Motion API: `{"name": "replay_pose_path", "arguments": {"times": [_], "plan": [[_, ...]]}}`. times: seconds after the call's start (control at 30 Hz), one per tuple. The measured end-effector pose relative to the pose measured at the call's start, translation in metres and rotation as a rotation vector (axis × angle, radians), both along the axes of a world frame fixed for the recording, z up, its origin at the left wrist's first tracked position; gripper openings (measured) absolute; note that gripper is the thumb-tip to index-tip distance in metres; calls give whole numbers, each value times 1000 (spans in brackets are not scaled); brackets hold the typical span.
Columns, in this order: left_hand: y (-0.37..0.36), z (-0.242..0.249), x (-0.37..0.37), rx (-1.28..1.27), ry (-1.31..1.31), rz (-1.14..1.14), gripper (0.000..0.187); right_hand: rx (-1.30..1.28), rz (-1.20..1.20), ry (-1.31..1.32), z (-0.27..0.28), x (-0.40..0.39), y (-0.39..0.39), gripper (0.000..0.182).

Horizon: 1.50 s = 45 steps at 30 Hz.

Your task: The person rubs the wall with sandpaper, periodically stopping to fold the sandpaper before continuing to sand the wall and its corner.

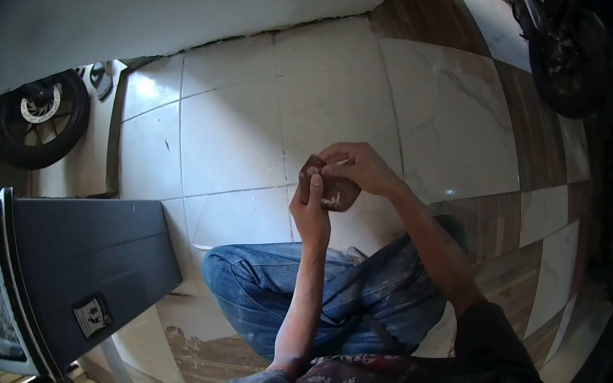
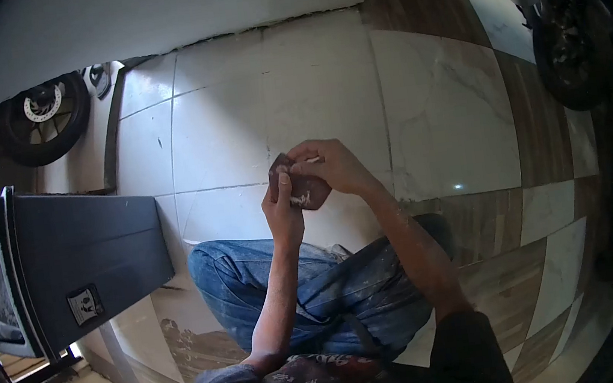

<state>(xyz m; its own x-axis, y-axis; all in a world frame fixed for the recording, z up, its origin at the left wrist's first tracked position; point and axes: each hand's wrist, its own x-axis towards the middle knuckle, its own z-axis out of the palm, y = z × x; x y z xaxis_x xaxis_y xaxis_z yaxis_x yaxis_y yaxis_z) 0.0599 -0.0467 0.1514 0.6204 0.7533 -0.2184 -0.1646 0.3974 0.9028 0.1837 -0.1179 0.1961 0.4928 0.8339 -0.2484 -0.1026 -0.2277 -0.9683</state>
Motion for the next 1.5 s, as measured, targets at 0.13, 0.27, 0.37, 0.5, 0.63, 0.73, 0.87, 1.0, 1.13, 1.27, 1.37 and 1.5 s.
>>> {"name": "replay_pose_path", "arguments": {"times": [0.13,0.27,0.37,0.5,0.63,0.73,0.87,1.0,1.13,1.27,1.37,1.5], "plan": [[-12,26,27,21,114,-36,37,116,-146,-6,-6,24,-13,26],[14,32,74,514,343,343,37,98,-353,105,-4,28,-20,29],[77,44,137,468,101,742,32,-10,-427,-377,-10,34,-30,31],[129,63,250,355,205,865,33,-191,-183,-329,-6,40,-36,32],[115,99,312,156,96,724,33,-249,32,-384,-15,37,-32,32],[89,106,328,170,52,777,32,-350,145,-443,-22,37,-31,31],[95,130,296,219,-35,780,35,-267,177,-480,-29,34,-31,31],[97,156,289,144,-212,702,39,-248,57,-421,-13,31,-34,27],[70,122,314,458,154,804,52,-266,142,-503,-28,25,-24,25],[89,139,304,331,147,714,58,-50,90,-596,-64,11,-27,21],[77,142,312,234,-56,756,58,-67,83,-611,-51,15,-39,20],[73,83,355,414,256,752,50,-90,54,-548,-51,21,-36,22]]}}
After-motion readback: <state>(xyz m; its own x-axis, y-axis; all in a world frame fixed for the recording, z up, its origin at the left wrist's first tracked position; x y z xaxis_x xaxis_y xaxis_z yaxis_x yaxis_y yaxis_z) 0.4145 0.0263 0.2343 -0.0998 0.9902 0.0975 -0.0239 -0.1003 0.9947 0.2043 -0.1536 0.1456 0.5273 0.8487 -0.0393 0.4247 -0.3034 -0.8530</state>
